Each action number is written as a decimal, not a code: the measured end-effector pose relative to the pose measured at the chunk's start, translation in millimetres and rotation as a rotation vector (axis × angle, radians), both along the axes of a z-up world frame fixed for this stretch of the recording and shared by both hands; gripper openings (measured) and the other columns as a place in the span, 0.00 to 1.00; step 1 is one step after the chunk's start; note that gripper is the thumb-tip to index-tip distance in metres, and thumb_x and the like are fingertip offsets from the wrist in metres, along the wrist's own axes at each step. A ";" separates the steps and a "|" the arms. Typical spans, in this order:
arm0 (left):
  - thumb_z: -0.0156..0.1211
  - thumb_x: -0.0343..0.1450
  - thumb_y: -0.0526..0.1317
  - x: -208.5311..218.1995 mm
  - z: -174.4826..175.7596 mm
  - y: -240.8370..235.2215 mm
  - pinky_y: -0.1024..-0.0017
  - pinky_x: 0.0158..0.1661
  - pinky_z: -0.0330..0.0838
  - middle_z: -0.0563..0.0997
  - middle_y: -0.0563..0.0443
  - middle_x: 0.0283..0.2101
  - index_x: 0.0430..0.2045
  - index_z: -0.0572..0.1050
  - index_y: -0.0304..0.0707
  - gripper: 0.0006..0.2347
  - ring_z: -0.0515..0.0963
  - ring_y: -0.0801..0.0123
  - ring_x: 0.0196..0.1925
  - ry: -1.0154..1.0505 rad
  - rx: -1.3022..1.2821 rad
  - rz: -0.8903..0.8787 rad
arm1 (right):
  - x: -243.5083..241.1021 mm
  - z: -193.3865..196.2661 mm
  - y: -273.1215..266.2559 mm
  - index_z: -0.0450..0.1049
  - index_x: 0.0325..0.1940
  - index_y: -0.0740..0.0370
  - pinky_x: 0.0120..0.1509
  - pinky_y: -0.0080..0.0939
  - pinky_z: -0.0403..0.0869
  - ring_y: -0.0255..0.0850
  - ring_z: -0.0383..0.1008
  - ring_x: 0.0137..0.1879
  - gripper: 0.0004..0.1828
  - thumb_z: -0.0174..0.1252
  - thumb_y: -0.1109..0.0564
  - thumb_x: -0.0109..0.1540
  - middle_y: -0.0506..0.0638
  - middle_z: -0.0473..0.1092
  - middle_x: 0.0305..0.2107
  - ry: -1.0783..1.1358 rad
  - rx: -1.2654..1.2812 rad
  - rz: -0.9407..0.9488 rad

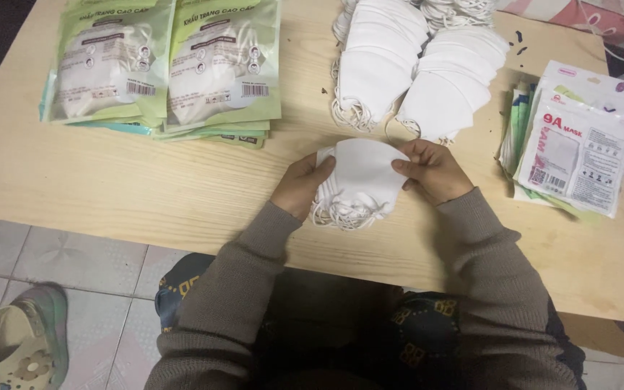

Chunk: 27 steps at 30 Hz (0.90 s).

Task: Folding face masks and placing them into plastic packaging bags

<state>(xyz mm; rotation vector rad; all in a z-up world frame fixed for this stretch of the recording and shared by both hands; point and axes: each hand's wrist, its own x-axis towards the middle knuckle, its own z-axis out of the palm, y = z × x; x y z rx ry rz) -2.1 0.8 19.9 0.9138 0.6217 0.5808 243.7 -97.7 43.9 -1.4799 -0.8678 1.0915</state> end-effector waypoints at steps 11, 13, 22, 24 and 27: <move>0.54 0.79 0.45 4.5 -20.8 3.2 0.52 0.60 0.72 0.72 0.29 0.62 0.66 0.62 0.24 0.24 0.73 0.52 0.63 0.004 0.031 0.010 | 34.1 11.6 -8.3 0.71 0.47 0.69 0.24 0.28 0.77 0.39 0.77 0.28 0.07 0.60 0.63 0.67 0.53 0.71 0.27 -0.080 0.089 -0.053; 0.54 0.79 0.46 1.0 -14.5 1.6 0.51 0.60 0.72 0.72 0.29 0.63 0.67 0.61 0.24 0.25 0.73 0.51 0.63 0.018 0.025 0.004 | 25.6 21.5 -11.8 0.71 0.46 0.68 0.23 0.28 0.77 0.39 0.78 0.27 0.07 0.60 0.63 0.66 0.54 0.72 0.27 -0.023 0.097 -0.031; 0.55 0.78 0.47 2.9 -8.9 -1.6 0.54 0.60 0.72 0.75 0.32 0.59 0.65 0.64 0.25 0.25 0.75 0.55 0.61 0.045 0.046 0.052 | -14.7 -3.3 -0.2 0.72 0.43 0.73 0.18 0.28 0.73 0.36 0.73 0.20 0.08 0.62 0.66 0.63 0.54 0.70 0.25 -0.025 -0.022 0.012; 0.58 0.77 0.45 0.7 1.4 -7.5 0.57 0.58 0.74 0.77 0.35 0.58 0.63 0.66 0.25 0.24 0.75 0.59 0.60 0.026 0.078 0.067 | -9.1 -21.8 2.6 0.71 0.43 0.75 0.18 0.26 0.73 0.35 0.73 0.20 0.08 0.62 0.67 0.62 0.53 0.69 0.25 -0.022 -0.023 0.007; 0.59 0.74 0.34 -10.4 31.5 -18.7 0.48 0.65 0.64 0.69 0.21 0.64 0.66 0.58 0.17 0.27 0.67 0.44 0.67 0.045 0.218 0.095 | -13.2 -3.2 5.2 0.73 0.41 0.74 0.19 0.28 0.76 0.36 0.74 0.21 0.09 0.65 0.66 0.61 0.54 0.69 0.24 -0.103 -0.020 0.040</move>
